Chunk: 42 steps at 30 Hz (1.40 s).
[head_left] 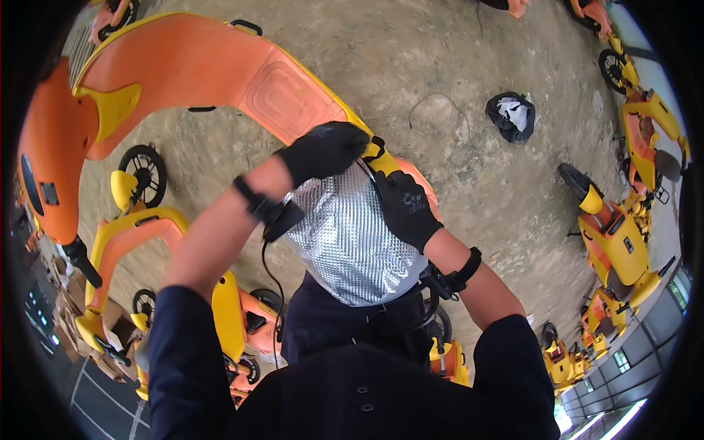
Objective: The person removes a silver cover from a scooter seat, lifts the seat to reveal the battery compartment, and touches the internal components before replacing the silver cover.
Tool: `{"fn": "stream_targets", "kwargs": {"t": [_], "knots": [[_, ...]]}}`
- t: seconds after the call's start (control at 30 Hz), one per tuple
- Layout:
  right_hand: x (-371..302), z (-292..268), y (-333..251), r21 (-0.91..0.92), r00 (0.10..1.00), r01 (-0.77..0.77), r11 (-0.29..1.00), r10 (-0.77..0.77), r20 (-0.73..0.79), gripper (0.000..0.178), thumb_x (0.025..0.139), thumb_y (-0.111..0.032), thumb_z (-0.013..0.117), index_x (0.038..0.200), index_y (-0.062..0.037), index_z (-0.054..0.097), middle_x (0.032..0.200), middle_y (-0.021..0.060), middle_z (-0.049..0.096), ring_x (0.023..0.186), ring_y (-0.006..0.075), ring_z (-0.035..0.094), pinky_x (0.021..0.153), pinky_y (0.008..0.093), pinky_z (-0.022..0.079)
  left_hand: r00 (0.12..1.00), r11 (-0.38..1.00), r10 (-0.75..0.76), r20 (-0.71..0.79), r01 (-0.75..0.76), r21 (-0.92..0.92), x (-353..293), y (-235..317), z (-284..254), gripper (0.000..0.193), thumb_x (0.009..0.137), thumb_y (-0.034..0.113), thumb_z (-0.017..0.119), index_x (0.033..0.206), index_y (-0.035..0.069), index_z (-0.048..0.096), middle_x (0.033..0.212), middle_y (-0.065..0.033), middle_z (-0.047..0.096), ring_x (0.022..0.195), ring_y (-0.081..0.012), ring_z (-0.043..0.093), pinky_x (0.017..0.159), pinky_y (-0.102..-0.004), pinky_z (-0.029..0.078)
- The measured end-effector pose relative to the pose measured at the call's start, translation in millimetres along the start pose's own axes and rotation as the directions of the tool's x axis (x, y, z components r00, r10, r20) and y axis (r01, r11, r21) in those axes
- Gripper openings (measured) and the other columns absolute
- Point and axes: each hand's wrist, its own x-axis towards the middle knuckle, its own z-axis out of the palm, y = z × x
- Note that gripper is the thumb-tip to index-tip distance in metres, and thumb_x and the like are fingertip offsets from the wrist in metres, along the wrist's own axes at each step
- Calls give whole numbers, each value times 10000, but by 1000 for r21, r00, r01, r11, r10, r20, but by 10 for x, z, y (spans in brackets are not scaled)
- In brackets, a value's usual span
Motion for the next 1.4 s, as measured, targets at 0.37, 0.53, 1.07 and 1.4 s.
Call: {"fn": "stream_targets", "kwargs": {"t": [0.37, 0.53, 1.07, 1.4], "knots": [[-277, -61, 217, 869, 862, -297, 395, 503, 66, 341, 795, -109, 597, 1112, -12, 519, 1005, 108, 578, 906, 181, 560, 766, 267, 440, 904, 944, 313, 292, -329, 5, 338, -183, 328, 93, 717, 96, 583, 804, 65, 597, 801, -129, 579, 789, -303, 537, 712, -370, 437], [-222, -52, 477, 780, 970, -233, 581, 197, 143, 227, 824, -127, 562, 1009, 3, 591, 926, 81, 622, 877, 132, 579, 779, 233, 434, 845, 977, 191, 499, -212, -15, 479, -157, 241, 145, 703, 78, 604, 845, 56, 581, 803, -125, 579, 798, -307, 555, 720, -375, 442], [80, 171, 694, 709, 941, -332, 622, 172, 290, 206, 779, -153, 575, 931, -15, 584, 774, 83, 603, 710, 170, 567, 664, 277, 438, 866, 985, 144, 478, -174, 18, 711, -340, 381, 137, 793, 152, 541, 852, 42, 599, 819, -134, 593, 776, -261, 575, 713, -330, 448], [445, 90, 517, 518, 908, -393, 760, 234, 347, 420, 846, -390, 463, 915, 6, 583, 807, 159, 620, 760, 257, 595, 684, 328, 441, 652, 954, -64, 755, -182, 238, 893, -405, 369, 275, 835, 213, 491, 1022, 34, 583, 1042, -162, 584, 1011, -287, 535, 885, -344, 391]]}}
